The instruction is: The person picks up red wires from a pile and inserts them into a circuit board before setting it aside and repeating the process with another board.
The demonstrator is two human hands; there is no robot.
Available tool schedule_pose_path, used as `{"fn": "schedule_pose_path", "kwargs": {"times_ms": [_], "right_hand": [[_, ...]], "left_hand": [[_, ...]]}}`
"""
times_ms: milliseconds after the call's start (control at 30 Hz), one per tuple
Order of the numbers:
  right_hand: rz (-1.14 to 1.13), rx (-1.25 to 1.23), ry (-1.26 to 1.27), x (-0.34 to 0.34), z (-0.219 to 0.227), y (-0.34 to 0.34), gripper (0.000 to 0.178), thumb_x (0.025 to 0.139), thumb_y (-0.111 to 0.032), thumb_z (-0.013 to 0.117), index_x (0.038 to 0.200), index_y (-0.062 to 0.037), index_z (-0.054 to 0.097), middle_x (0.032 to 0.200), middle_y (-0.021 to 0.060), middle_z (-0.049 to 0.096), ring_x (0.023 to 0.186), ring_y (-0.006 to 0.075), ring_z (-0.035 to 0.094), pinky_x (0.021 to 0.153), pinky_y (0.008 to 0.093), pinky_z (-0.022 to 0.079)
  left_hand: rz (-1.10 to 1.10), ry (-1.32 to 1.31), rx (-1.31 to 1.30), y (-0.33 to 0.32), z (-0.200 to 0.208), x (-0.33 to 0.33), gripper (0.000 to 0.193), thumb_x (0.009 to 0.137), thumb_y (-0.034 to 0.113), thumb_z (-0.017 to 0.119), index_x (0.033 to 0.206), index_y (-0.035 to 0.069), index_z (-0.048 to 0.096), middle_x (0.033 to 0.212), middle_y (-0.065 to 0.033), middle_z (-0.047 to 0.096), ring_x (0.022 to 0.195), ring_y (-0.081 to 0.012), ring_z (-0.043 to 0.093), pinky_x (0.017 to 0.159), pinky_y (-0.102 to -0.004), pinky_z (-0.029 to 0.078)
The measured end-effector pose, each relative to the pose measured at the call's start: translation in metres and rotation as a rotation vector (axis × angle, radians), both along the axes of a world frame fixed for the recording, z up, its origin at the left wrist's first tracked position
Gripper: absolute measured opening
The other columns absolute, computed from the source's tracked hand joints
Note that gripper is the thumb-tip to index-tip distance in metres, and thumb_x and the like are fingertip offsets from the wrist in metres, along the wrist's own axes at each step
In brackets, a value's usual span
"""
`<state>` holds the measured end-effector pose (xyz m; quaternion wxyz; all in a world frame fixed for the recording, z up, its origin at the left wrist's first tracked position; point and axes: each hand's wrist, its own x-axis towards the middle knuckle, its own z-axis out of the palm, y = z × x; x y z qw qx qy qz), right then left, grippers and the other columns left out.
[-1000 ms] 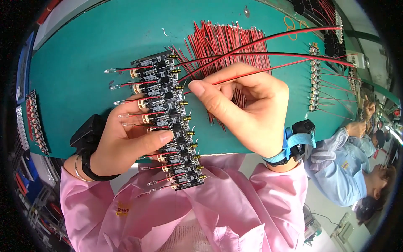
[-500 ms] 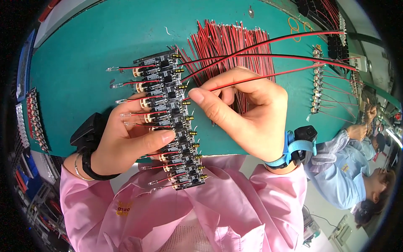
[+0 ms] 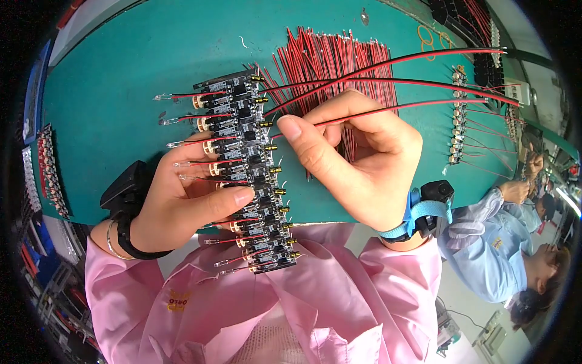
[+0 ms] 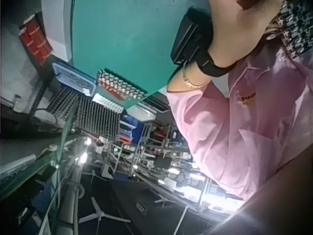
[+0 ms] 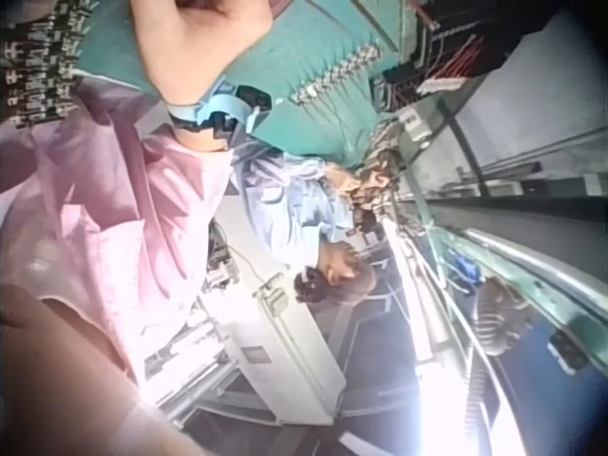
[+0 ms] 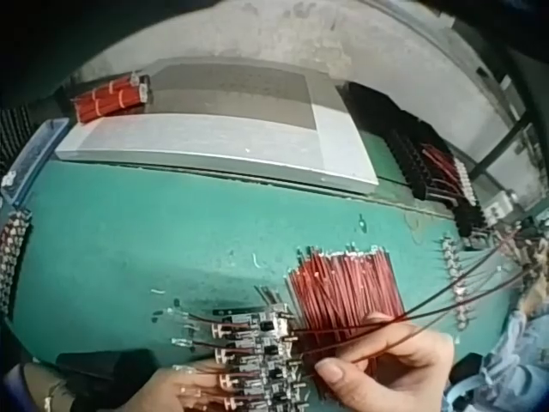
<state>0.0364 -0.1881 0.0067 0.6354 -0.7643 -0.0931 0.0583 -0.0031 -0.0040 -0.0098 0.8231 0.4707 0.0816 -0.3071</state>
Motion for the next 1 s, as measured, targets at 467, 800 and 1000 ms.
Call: {"fn": "schedule_pose_path", "kwargs": {"times_ms": [467,800,1000], "right_hand": [[0.020,-0.141,-0.177,-0.001,-0.005,-0.001,0.008,0.067,0.000,0.069,0.068,0.0003,0.061,0.061,0.0018,0.054,0.054,0.0072,0.042,0.050,0.0200,0.033],[0.000,-0.289,-0.479,0.001,-0.008,0.002,0.013,0.060,0.004,0.070,0.064,-0.0004,0.058,0.055,0.0040,0.053,0.047,0.0129,0.045,0.045,0.0223,0.033],[-0.003,-0.327,-0.674,0.002,-0.010,0.005,0.016,0.055,0.008,0.070,0.061,0.0005,0.057,0.053,0.0040,0.053,0.044,0.0145,0.045,0.043,0.0230,0.033]], "left_hand": [[-0.009,0.054,-0.039,0.001,0.002,0.001,0.028,0.074,0.003,0.063,0.100,-0.002,0.053,0.103,-0.0035,0.051,0.083,-0.0105,0.055,0.061,-0.0225,0.051],[-0.003,0.006,-0.022,0.001,-0.001,0.000,0.029,0.073,0.001,0.062,0.100,-0.002,0.053,0.100,-0.0034,0.051,0.088,-0.0110,0.053,0.068,-0.0234,0.050],[0.012,-0.003,-0.002,0.000,-0.001,0.000,0.029,0.073,0.000,0.062,0.100,-0.003,0.053,0.098,-0.0034,0.052,0.086,-0.0105,0.053,0.068,-0.0230,0.050]]}}
